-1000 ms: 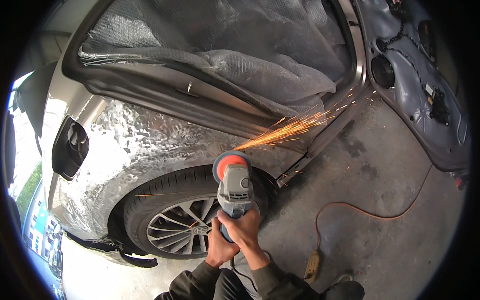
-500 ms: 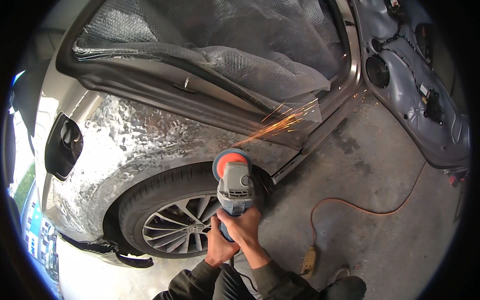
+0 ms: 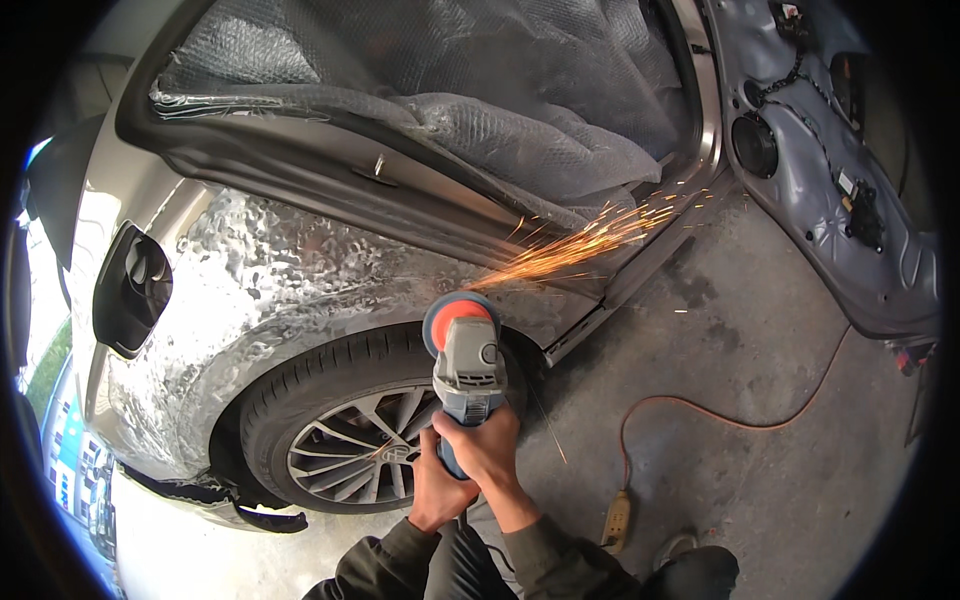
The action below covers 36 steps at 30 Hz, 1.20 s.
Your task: The person uses an angle grinder to remove paint and smooth the surface of a car door and rear quarter panel. Sparks are visible as the tool abrades the metal. The person moves the grinder across different sections of the damaged area.
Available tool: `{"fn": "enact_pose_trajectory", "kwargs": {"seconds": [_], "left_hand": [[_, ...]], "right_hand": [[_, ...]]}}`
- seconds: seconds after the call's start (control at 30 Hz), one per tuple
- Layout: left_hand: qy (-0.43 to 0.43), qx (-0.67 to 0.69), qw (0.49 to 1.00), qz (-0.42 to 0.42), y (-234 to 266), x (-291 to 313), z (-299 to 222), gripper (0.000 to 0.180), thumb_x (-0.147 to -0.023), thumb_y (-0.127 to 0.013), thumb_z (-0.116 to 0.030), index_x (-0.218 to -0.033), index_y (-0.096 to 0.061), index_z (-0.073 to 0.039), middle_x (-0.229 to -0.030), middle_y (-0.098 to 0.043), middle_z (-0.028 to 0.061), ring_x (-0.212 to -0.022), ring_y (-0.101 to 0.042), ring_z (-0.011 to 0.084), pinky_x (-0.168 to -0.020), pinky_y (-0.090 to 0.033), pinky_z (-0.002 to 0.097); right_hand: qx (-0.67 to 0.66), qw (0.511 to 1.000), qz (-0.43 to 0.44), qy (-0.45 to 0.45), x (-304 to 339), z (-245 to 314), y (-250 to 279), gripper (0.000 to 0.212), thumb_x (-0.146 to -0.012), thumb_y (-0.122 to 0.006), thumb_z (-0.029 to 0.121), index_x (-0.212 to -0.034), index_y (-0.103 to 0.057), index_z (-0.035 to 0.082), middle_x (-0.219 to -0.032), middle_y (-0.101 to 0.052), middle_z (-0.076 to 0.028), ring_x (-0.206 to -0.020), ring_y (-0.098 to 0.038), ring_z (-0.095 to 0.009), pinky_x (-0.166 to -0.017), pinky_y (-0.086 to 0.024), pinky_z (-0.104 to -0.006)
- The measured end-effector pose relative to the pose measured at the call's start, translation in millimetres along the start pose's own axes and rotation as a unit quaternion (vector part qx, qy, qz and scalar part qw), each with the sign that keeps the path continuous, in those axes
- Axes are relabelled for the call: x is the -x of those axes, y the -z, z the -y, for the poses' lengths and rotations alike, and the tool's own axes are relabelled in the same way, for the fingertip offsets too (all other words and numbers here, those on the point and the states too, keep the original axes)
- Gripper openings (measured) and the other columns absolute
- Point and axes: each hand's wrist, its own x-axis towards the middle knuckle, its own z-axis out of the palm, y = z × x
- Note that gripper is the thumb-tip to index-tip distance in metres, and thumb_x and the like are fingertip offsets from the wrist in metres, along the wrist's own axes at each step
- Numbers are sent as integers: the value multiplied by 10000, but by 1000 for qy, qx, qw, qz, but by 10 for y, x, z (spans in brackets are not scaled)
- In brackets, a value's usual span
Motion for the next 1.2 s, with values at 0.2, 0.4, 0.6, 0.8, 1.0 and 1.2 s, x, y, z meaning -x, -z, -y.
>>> {"fn": "enact_pose_trajectory", "kwargs": {"seconds": [0.2, 0.4, 0.6, 0.8, 1.0, 1.2], "left_hand": [[-8, 18, 1000, -5, 49, 13, -32, 839, -663, -911, -302, -1250, -401, 14, -1007, -693, 292, -970, -701, 456, -825, -551, 476], [-13, 4, 1000, -8, 64, 31, -49, 843, -659, -907, -311, -1242, -399, 25, -976, -695, 302, -932, -700, 470, -805, -550, 491], [-19, 3, 1000, -9, 28, 49, -69, 838, -660, -900, -305, -1244, -398, 25, -953, -697, 299, -912, -699, 478, -792, -552, 494], [9, -3, 1000, 4, 89, -21, -213, 835, -662, -905, -305, -1245, -400, 15, -972, -697, 298, -925, -700, 474, -798, -554, 480], [-3, -2, 1000, 1, 72, 3, -214, 821, -665, -900, -301, -1234, -401, 16, -989, -695, 300, -928, -698, 472, -796, -554, 477], [3, 0, 1000, -3, 76, 0, -188, 822, -661, -901, -298, -1228, -395, 16, -985, -691, 304, -923, -695, 475, -797, -548, 488]], "right_hand": [[21, 1000, -1, 23, 38, 111, -60, 352, -713, -836, 171, -951, -698, -47, -875, -734, -122, -783, -709, -200, -731, -557, -369], [19, 1000, -12, 16, 36, 67, -64, 347, -705, -840, 173, -928, -699, -53, -861, -737, -128, -768, -713, -205, -717, -556, -377], [12, 1000, -14, 4, 47, 120, -28, 264, -728, -825, 124, -899, -704, -37, -850, -717, -73, -750, -675, -153, -700, -541, -339], [-2, 1000, -9, 3, -16, 174, -38, 253, -735, -820, 120, -894, -707, -41, -835, -715, -72, -736, -674, -151, -686, -542, -342], [11, 1000, -22, 16, -4, 194, -30, 326, -713, -838, 188, -880, -708, -61, -795, -730, -113, -718, -699, -173, -678, -551, -363], [19, 999, -20, 22, -11, 150, -52, 350, -706, -845, 201, -889, -709, -64, -815, -741, -121, -737, -715, -194, -694, -556, -369]]}}
